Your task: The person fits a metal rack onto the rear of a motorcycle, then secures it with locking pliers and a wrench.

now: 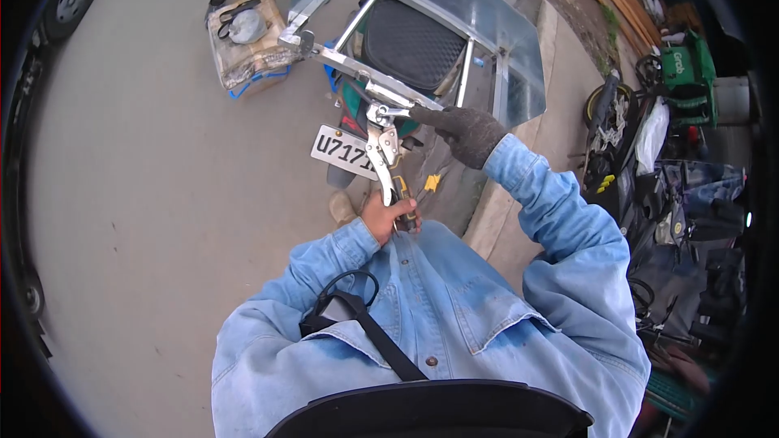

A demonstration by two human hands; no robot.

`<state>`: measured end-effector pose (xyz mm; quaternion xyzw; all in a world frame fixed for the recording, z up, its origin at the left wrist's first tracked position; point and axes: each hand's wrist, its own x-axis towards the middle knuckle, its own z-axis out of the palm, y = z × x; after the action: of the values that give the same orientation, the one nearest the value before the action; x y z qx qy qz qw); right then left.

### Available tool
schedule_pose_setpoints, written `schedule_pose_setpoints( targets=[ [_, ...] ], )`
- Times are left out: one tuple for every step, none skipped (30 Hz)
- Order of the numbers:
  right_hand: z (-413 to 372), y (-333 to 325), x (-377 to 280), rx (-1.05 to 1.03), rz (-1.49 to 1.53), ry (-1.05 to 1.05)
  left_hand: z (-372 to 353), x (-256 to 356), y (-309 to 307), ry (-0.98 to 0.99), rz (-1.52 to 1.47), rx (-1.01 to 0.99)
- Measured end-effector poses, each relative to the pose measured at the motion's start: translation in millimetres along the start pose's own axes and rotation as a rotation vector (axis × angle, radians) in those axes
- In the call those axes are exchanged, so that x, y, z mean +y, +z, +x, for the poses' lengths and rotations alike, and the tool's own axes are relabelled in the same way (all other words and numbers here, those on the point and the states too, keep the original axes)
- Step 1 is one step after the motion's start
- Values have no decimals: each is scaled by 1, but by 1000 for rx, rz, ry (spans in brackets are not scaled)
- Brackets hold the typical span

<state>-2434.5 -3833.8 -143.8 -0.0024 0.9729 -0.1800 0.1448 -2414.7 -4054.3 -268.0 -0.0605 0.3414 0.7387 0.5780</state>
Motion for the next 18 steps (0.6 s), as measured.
schedule_pose_setpoints(
  targets=[
    [4, -5, 3, -2, -2, -3, 1, 1, 0, 3, -3, 1],
    [8, -13, 3, -35, -54, -31, -1, 1, 1, 4, -21, -8],
    [11, -17, 4, -66, -106, -59, -1, 1, 2, 4, -38, -18],
    [11, -14, 5, -66, -105, -56, 0, -1, 0, 2, -38, -19],
    [10, -10, 6, -59, -106, -34, 1, -2, -1, 0, -33, -34],
    [10, -8, 7, -52, -109, -14, 2, -2, -2, 2, -30, -51],
    [7, -6, 4, -53, -114, -14, 2, -2, -3, 4, -33, -54],
    [3, -4, -1, -29, -88, 10, 1, -1, -3, -6, -33, -49],
    [2, -2, -4, -8, -61, 31, 0, 0, -3, -13, -36, -41],
    [4, -4, -6, -14, -62, 22, -1, -1, -4, -7, -42, -35],
    [6, -6, -7, -52, -59, 55, 0, 0, -4, -15, -28, -27],
    [8, -9, -8, -88, -57, 91, 0, 0, -3, -24, -12, -23],
    [10, -11, -9, -84, -60, 89, 0, 1, -1, -19, -10, -25],
    [10, -13, -8, -79, -67, 64, 0, 2, 2, -10, -19, -14],
    [10, -14, -8, -75, -72, 40, 0, 1, 5, -3, -30, -2],
    [10, -13, -9, -74, -76, 37, 2, 1, 6, 1, -31, -3],
    [9, -9, -10, -76, -16, 80, 3, -1, 5, 3, 0, 13],
    [8, -5, -11, -78, 43, 122, 5, -3, 5, 6, 30, 30]
  ],
)
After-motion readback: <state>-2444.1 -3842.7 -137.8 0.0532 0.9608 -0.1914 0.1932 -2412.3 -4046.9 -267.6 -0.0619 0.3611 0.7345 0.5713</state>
